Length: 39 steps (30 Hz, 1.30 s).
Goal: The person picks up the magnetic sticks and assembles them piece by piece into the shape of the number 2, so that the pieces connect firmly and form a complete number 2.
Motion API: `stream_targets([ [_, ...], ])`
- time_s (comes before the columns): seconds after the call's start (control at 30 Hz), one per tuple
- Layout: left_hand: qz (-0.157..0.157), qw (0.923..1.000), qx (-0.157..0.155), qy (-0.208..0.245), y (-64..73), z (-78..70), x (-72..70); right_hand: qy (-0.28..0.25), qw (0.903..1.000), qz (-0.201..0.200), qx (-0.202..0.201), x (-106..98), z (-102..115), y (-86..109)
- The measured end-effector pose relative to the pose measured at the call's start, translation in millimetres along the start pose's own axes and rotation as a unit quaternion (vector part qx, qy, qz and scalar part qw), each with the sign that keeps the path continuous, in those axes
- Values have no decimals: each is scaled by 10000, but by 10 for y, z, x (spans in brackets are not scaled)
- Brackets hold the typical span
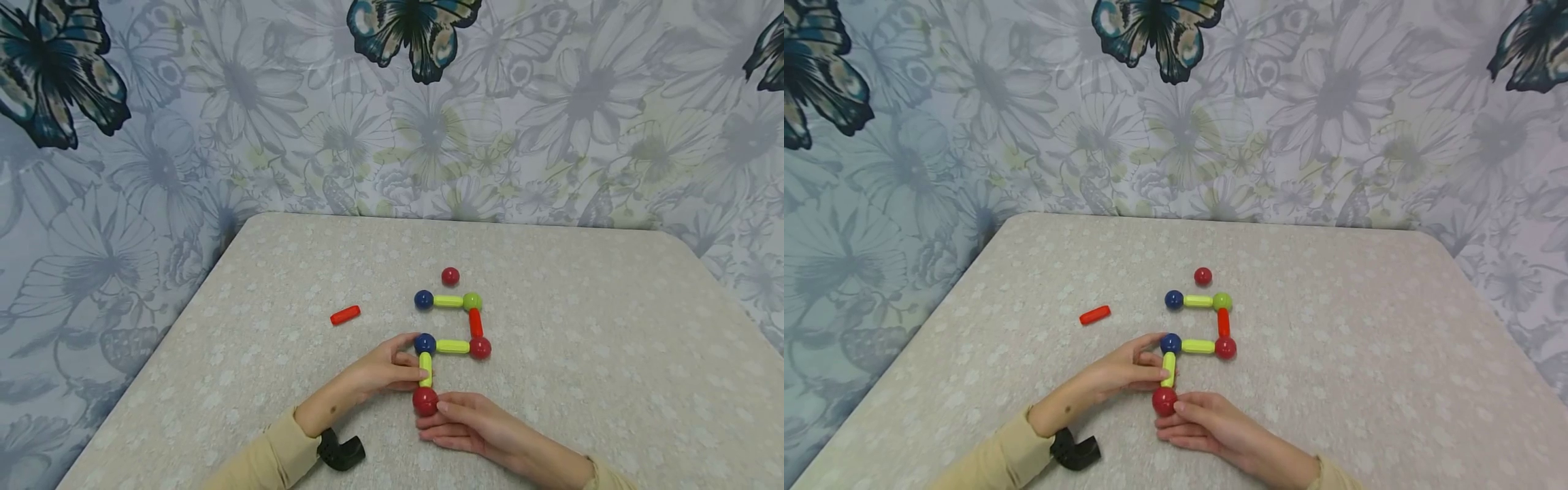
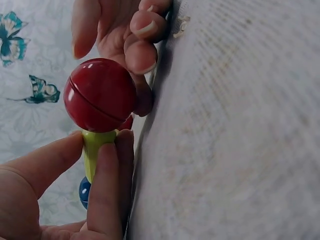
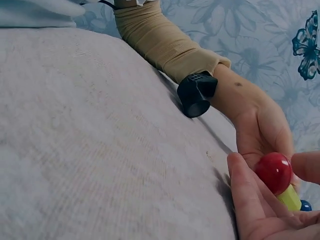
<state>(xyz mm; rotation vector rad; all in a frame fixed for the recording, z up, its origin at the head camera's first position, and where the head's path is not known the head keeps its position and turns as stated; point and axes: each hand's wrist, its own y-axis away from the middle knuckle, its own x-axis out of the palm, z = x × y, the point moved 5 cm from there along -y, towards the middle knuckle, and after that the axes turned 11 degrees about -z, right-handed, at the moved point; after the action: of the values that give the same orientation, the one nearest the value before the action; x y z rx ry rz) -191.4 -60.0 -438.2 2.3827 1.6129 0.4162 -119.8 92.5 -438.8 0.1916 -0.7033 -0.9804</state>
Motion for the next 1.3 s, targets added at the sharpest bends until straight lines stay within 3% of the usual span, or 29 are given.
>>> stream_targets([
  [0.13, -74, 9992, 113, -374, 0, -25, 3, 553, 9983, -139, -87, -90, 44, 59],
  [0.23, -132, 9952, 345, -902, -4, -56, -6, 977, 9946, -193, -289, -199, 104, 108],
  [0.37, -322, 9718, 912, -2150, -9, -144, -52, 1175, 9910, -382, -522, -342, 203, 164],
  [0.47, -463, 9529, 1175, -2757, 0, -223, -106, 1170, 9901, -555, -539, -409, 262, 189],
  [0.57, -459, 9547, 1118, -2720, 13, -263, -155, 1149, 9901, -608, -533, -447, 294, 191],
  [0.73, -321, 9715, 854, -2189, 22, -268, -190, 1003, 9892, -890, -597, -530, 331, 155],
  [0.83, -249, 9754, 802, -2039, 19, -257, -189, 834, 9878, -1131, -677, -592, 356, 136],
  [0.9, -233, 9732, 861, -2121, 17, -260, -191, 744, 9873, -1216, -706, -622, 369, 127],
  [0.97, -302, 9649, 1021, -2401, 21, -294, -215, 688, 9874, -1233, -710, -642, 374, 121],
  [1.03, -629, 9450, 1363, -2905, 26, -363, -293, 673, 9879, -1201, -719, -652, 377, 118],
  [1.07, -897, 9274, 1591, -3264, 31, -413, -352, 665, 9881, -1174, -731, -654, 378, 118],
  [1.1, -1217, 9058, 1800, -3636, 41, -465, -426, 655, 9884, -1152, -742, -656, 380, 117],
  [1.2, -2281, 8239, 2196, -4700, 61, -592, -709, 621, 9889, -1111, -770, -662, 383, 114],
  [1.27, -2644, 7877, 2145, -5134, 65, -628, -884, 588, 9891, -1115, -758, -666, 383, 112],
  [1.3, -2701, 7797, 2063, -5259, 59, -629, -961, 568, 9892, -1125, -746, -669, 381, 110],
])
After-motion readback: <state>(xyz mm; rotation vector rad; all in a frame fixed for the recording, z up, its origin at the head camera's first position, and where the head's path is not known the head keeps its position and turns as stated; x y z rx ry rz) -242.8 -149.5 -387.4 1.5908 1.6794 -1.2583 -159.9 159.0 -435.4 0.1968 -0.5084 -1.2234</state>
